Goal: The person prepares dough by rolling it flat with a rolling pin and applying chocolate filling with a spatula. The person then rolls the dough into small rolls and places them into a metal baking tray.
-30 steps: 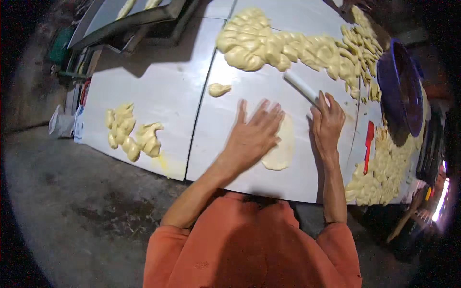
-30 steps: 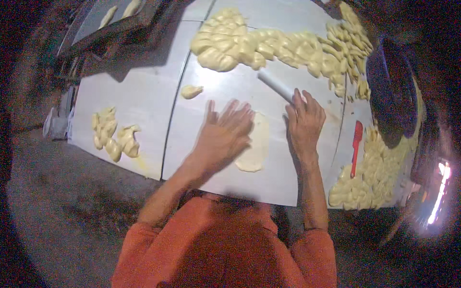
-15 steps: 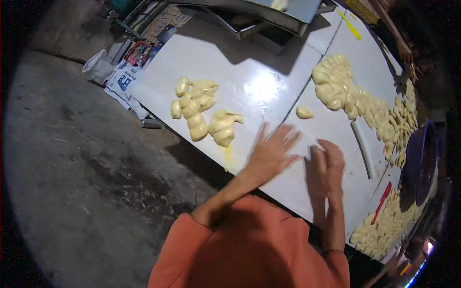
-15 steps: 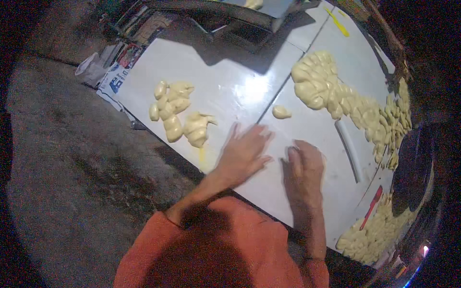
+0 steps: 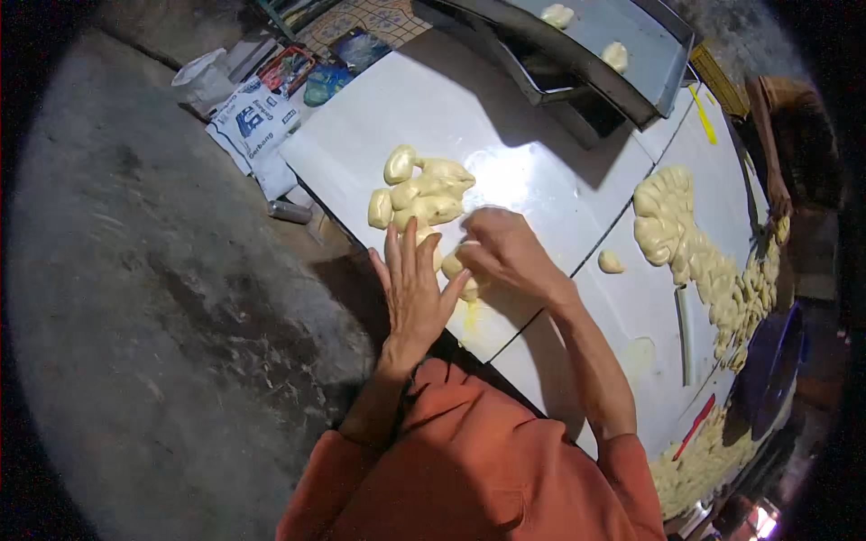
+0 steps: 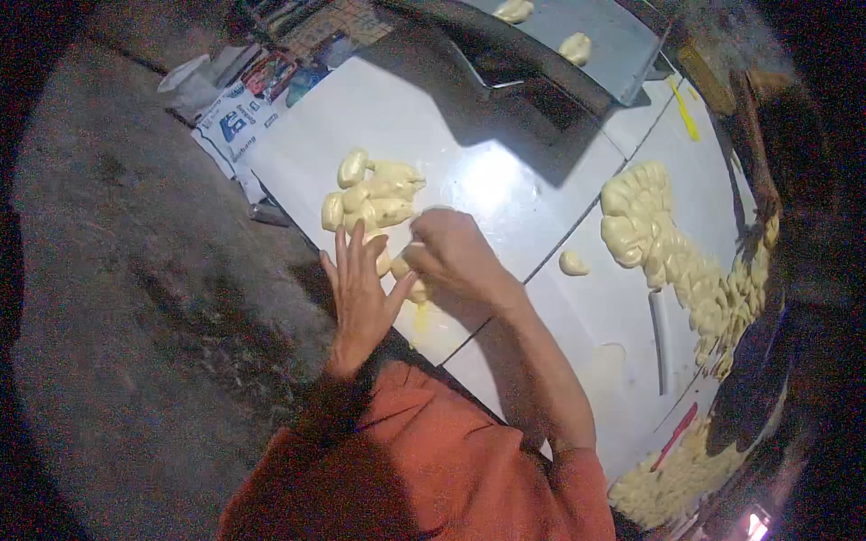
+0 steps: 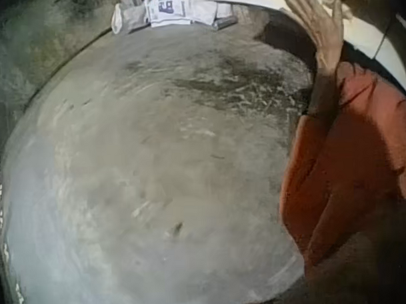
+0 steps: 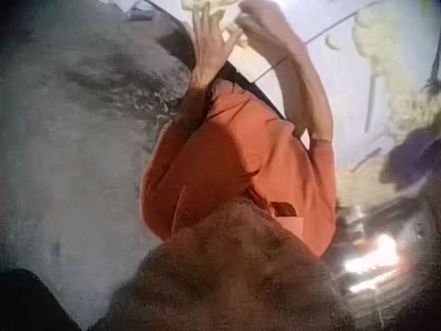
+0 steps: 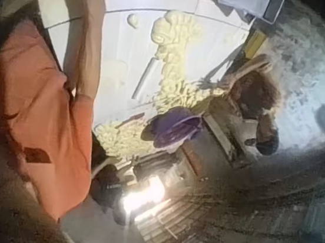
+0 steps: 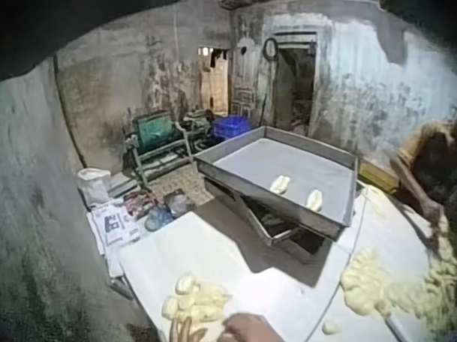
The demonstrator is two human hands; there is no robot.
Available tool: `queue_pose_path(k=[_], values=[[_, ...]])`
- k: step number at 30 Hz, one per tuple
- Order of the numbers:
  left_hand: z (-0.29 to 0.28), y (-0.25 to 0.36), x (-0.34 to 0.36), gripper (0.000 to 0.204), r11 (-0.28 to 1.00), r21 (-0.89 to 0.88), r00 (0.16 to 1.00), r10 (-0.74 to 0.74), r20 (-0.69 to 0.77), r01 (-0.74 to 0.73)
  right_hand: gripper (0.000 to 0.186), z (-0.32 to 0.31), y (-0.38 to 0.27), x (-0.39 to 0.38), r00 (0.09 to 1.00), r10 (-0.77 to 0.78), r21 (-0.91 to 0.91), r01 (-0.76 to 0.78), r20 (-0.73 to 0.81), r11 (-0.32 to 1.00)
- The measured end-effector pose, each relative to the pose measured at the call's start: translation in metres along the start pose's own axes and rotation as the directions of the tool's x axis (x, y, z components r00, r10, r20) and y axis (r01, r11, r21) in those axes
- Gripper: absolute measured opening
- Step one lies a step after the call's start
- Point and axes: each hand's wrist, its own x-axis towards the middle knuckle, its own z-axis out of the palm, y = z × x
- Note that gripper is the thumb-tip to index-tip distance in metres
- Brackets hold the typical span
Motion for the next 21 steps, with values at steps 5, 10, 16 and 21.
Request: queue_pose_path(k=[5, 10, 16, 21], values=[[-0.003, 0.009, 0.012, 0.06, 0.992, 0.004, 0.992, 0.129, 0.017, -0.129, 0.023, -0.029, 0.003, -0.018, 0.701, 0.649, 0.671, -0.636, 0.295, 0.381], [0.007, 0.022, 0.03, 0.049, 0.957, -0.109, 0.958, 0.278, 0.07, -0.269, 0.042, -0.052, 0.007, -0.018, 0.72, 0.512, 0.423, -0.691, 0.468, 0.585], [0.009, 0.022, 0.043, 0.021, 0.934, -0.264, 0.951, 0.283, 0.128, -0.242, 0.045, -0.049, 0.028, -0.051, 0.873, 0.313, 0.286, -0.43, 0.375, 0.856], [0.009, 0.022, 0.043, 0.025, 0.916, -0.315, 0.947, 0.298, 0.119, -0.248, 0.044, -0.04, 0.008, -0.06, 0.868, 0.374, 0.144, -0.437, 0.327, 0.888]])
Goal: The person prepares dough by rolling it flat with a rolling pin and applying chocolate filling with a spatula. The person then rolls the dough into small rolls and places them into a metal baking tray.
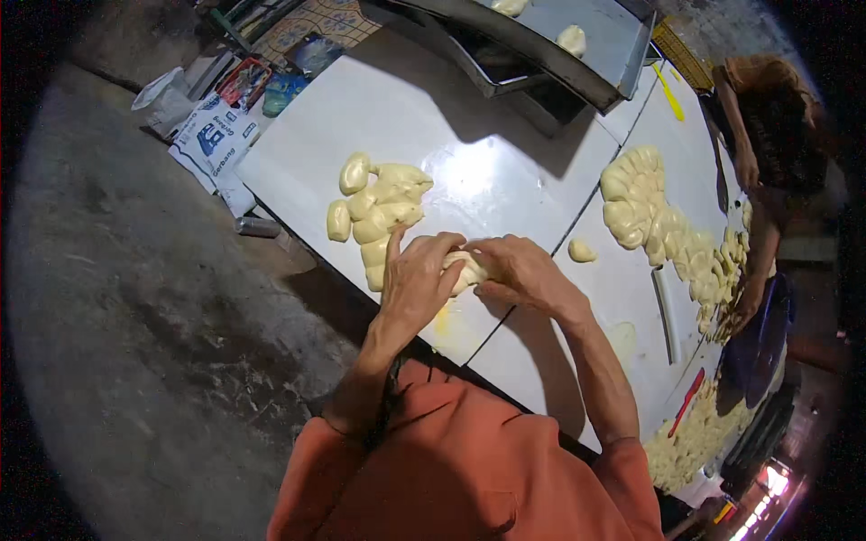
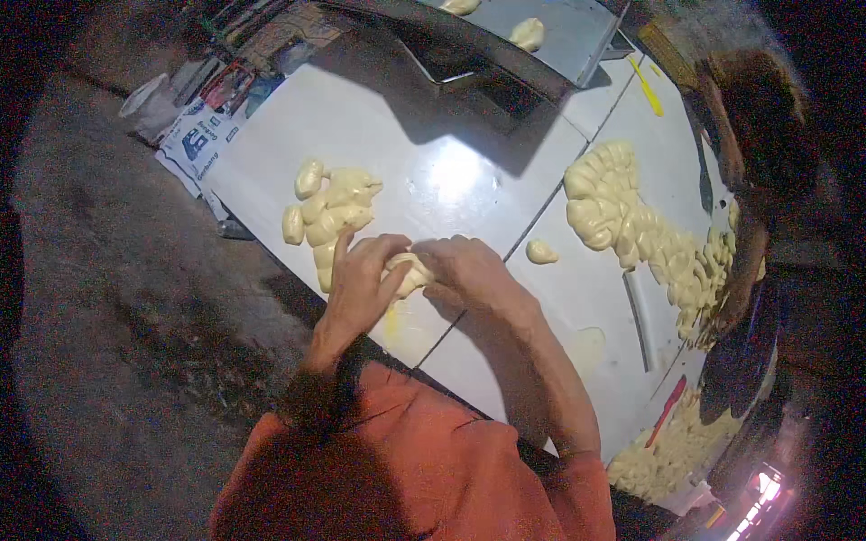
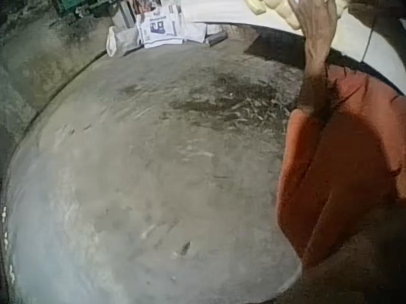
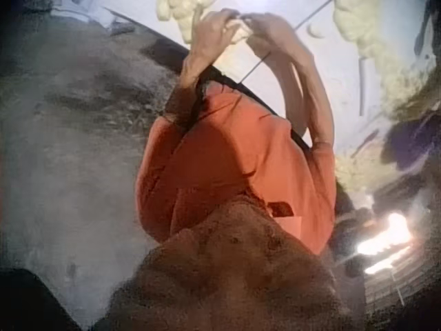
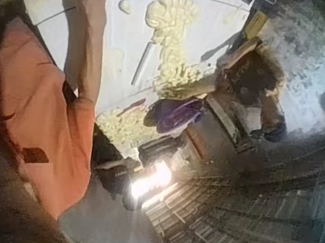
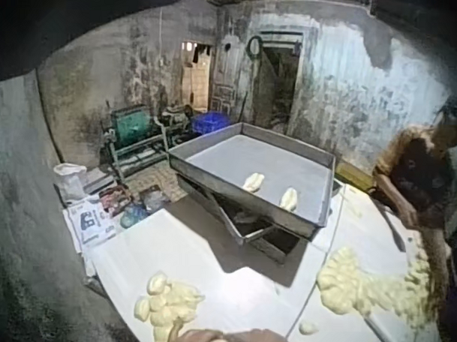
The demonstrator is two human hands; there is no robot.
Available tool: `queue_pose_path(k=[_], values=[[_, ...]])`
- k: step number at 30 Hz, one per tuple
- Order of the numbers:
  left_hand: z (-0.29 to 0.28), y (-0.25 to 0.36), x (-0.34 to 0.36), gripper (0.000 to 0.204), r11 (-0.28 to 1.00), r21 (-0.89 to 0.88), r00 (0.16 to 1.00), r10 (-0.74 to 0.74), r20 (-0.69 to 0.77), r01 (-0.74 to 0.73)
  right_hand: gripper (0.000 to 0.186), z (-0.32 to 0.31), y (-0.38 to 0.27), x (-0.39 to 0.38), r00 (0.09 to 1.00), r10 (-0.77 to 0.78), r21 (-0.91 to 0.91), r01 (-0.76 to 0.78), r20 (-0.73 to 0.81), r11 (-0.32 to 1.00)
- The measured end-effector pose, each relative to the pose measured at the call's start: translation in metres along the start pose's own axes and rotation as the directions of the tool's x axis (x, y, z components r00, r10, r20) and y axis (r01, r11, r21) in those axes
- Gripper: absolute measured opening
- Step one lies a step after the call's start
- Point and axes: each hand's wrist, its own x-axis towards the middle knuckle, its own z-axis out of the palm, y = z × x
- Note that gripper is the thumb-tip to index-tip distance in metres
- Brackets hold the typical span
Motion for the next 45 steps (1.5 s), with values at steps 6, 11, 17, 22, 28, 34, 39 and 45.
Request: queue_pose_path(k=[6, 11, 17, 22, 28, 34, 39, 45], values=[[-0.004, 0.002, -0.004, 0.055, 0.999, -0.018, 0.991, -0.029, 0.132, 0.032, 0.03, -0.018, -0.018, -0.006, 0.956, 0.288, 0.387, -0.289, 0.062, 0.876], [0.0, 0.017, 0.004, 0.092, 0.997, -0.072, 0.991, -0.022, 0.135, 0.032, 0.033, -0.013, -0.025, -0.003, 0.907, 0.401, 0.772, -0.348, 0.132, 0.532], [0.012, 0.018, 0.012, 0.093, 0.999, -0.048, 0.992, 0.007, 0.123, -0.001, 0.041, -0.014, -0.01, 0.0, 0.929, 0.358, 0.697, -0.318, 0.095, 0.642], [0.008, 0.019, 0.011, 0.034, 0.99, 0.114, 0.989, 0.065, 0.137, -0.081, 0.032, -0.018, -0.016, -0.002, 0.933, 0.359, 0.451, -0.318, -0.004, 0.834], [0.015, 0.007, 0.008, 0.017, 0.965, 0.166, 0.979, 0.202, 0.025, -0.203, 0.018, -0.028, -0.024, -0.015, 0.915, 0.401, 0.706, -0.315, 0.048, 0.635], [0.021, -0.011, 0.012, 0.05, 0.853, 0.487, 0.96, 0.053, 0.276, -0.187, 0.034, -0.066, -0.001, -0.113, 0.936, 0.302, 0.87, 0.007, -0.179, 0.494], [0.018, -0.025, 0.014, 0.072, 0.869, 0.455, 0.919, -0.002, 0.393, -0.193, 0.028, -0.039, 0.005, -0.209, 0.639, 0.699, 0.778, -0.243, -0.321, 0.579], [0.023, 0.038, 0.014, 0.074, 0.947, 0.311, 0.966, -0.003, 0.259, -0.08, 0.038, -0.007, 0.007, -0.345, 0.293, 0.86, 0.88, -0.103, -0.418, 0.463]])
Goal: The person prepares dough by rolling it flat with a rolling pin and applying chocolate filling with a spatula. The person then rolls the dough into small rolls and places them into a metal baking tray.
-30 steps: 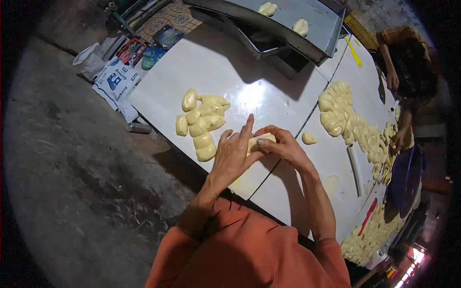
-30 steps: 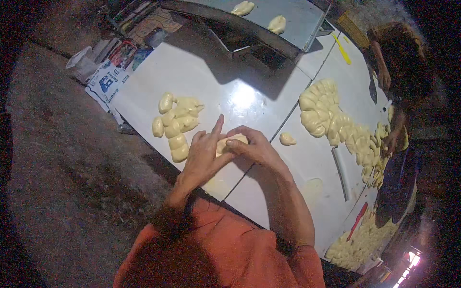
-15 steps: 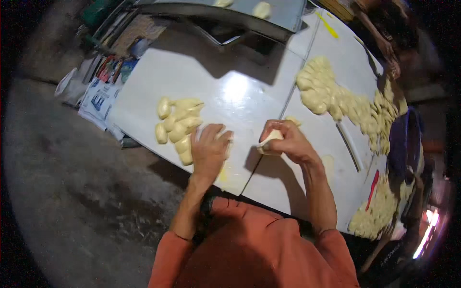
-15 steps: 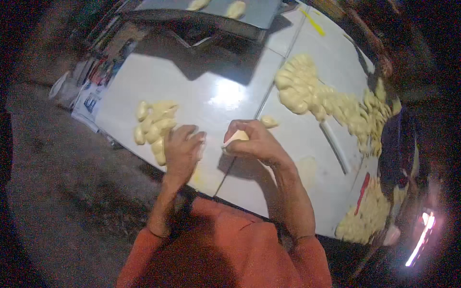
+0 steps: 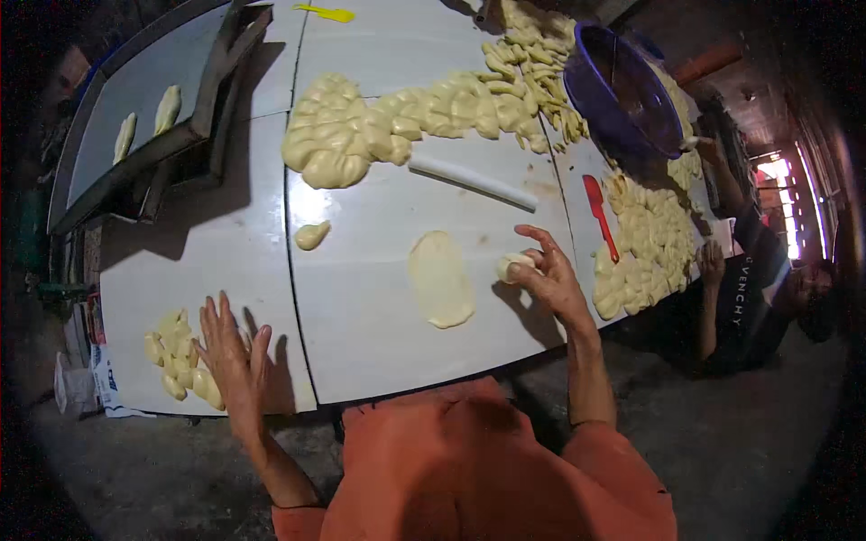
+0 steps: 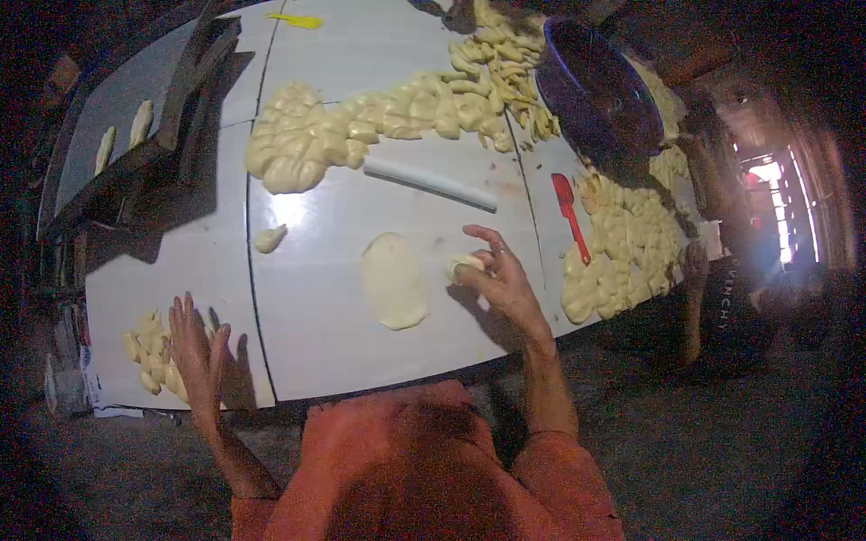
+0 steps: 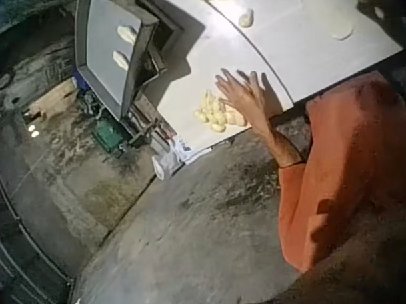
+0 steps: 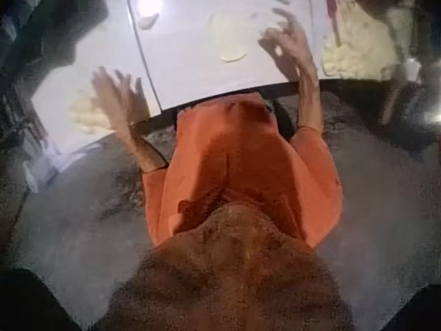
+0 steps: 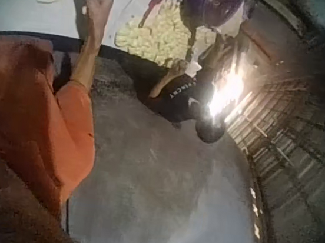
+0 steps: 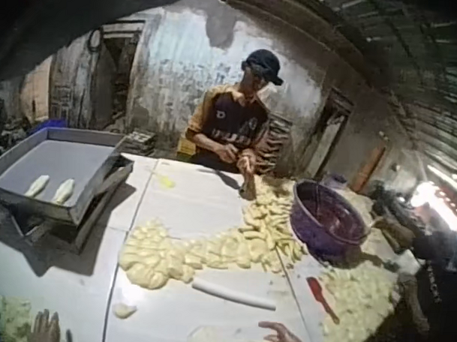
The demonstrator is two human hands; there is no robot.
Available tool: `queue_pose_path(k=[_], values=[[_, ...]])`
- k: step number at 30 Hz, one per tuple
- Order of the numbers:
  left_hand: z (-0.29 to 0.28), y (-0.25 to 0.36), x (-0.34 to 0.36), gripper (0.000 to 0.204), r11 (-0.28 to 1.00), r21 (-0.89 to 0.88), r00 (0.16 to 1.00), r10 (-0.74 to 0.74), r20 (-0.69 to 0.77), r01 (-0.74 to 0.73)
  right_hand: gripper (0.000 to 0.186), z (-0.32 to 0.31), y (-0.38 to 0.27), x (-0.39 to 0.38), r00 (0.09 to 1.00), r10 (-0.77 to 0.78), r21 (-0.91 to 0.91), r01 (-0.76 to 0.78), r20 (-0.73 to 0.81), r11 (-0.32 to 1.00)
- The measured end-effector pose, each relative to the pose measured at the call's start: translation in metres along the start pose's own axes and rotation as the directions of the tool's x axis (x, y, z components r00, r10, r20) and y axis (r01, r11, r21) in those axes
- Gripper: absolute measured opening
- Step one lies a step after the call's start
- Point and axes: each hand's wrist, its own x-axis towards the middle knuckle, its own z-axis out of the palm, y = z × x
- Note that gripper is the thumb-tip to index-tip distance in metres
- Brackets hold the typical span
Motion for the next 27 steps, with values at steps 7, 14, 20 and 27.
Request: queue_pose_path(k=[7, 14, 20, 27], values=[[0.068, 0.181, -0.025, 0.051, 0.842, -0.229, 0.854, 0.516, 0.074, -0.489, 0.033, -0.057, 0.064, 0.009, 0.938, -0.346, -0.728, 0.222, -0.022, 0.648], [0.159, 0.309, -0.062, 0.085, 0.731, -0.13, 0.688, 0.677, 0.262, -0.669, 0.083, -0.082, 0.094, 0.004, 0.803, -0.459, -0.679, 0.579, 0.379, 0.451], [0.173, 0.312, -0.071, 0.089, 0.79, 0.053, 0.751, 0.557, 0.355, -0.611, 0.089, -0.104, 0.109, -0.003, 0.797, -0.378, -0.787, 0.573, 0.47, 0.229], [0.182, 0.329, -0.094, 0.081, 0.802, 0.097, 0.804, 0.569, 0.174, -0.589, 0.065, -0.119, 0.096, 0.004, 0.808, -0.427, -0.736, 0.565, 0.405, 0.373]])
